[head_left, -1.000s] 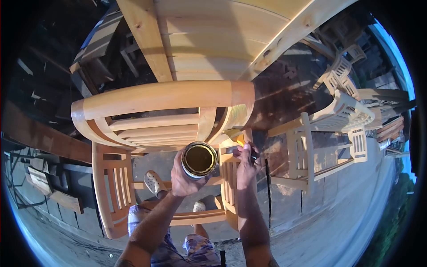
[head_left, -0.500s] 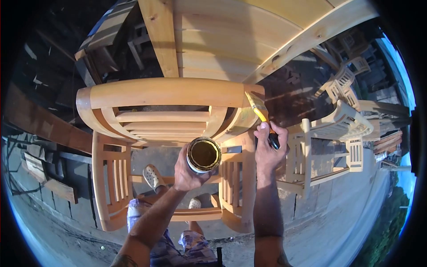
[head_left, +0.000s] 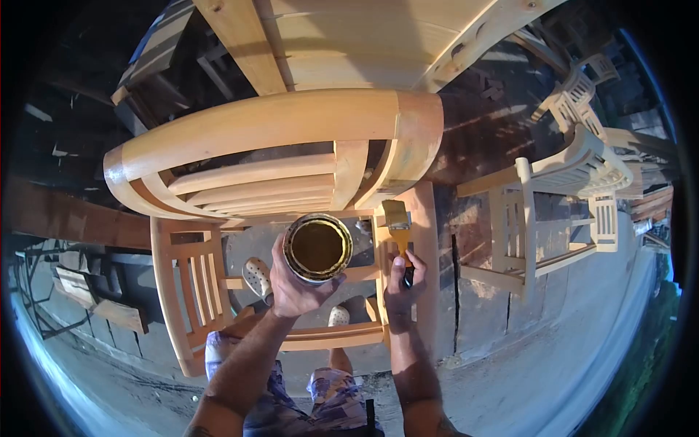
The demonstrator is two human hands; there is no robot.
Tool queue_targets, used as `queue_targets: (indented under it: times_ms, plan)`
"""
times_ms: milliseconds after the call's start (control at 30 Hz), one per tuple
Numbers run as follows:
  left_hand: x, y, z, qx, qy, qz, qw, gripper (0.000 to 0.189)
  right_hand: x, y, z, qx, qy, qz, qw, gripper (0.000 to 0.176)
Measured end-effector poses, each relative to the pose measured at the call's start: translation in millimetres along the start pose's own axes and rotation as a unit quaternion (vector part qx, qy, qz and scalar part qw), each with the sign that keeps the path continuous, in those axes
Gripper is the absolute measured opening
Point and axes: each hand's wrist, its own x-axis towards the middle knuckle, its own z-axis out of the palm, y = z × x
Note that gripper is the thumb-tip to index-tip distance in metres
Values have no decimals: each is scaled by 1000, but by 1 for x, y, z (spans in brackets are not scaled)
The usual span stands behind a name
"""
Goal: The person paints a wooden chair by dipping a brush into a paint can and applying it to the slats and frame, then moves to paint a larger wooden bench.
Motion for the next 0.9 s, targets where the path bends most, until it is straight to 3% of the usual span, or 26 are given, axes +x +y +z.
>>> queue_targets:
  times_ms: [133, 267, 333, 400, 433, 500, 633, 767, 900]
  plan:
    - [-7, -9, -4, -5, -1, -19, 1000, 116, -50, 39, 5, 136, 37, 233, 962, 22]
    - [-22, -30, -13, 239, -20, 189, 952, 98, -77, 127, 42, 208, 84, 331, 917, 22]
    - [-29, -28, -23, 162, -107, 97, 976, 92, -74, 159, 66, 217, 106, 384, 891, 24]
    - [-34, -32, -28, 164, -114, 97, 975, 95, -70, 193, 90, 207, 124, 441, 864, 26]
    - [-37, -34, -30, 166, -117, 98, 974, 96, -69, 213, 103, 217, 120, 439, 863, 28]
    - [-42, -40, -28, 57, -92, 13, 994, 99, -73, 247, 124, 236, 112, 436, 861, 32]
    - [-44, -33, -31, 10, -98, -64, 993, 97, -61, 252, 138, 229, 121, 452, 853, 33]
    - [-41, -27, -35, 251, -191, 56, 947, 90, -69, 238, 115, 215, 114, 454, 857, 36]
    - [-37, -23, -35, 196, -199, 13, 960, 93, -79, 245, 114, 205, 114, 460, 856, 37]
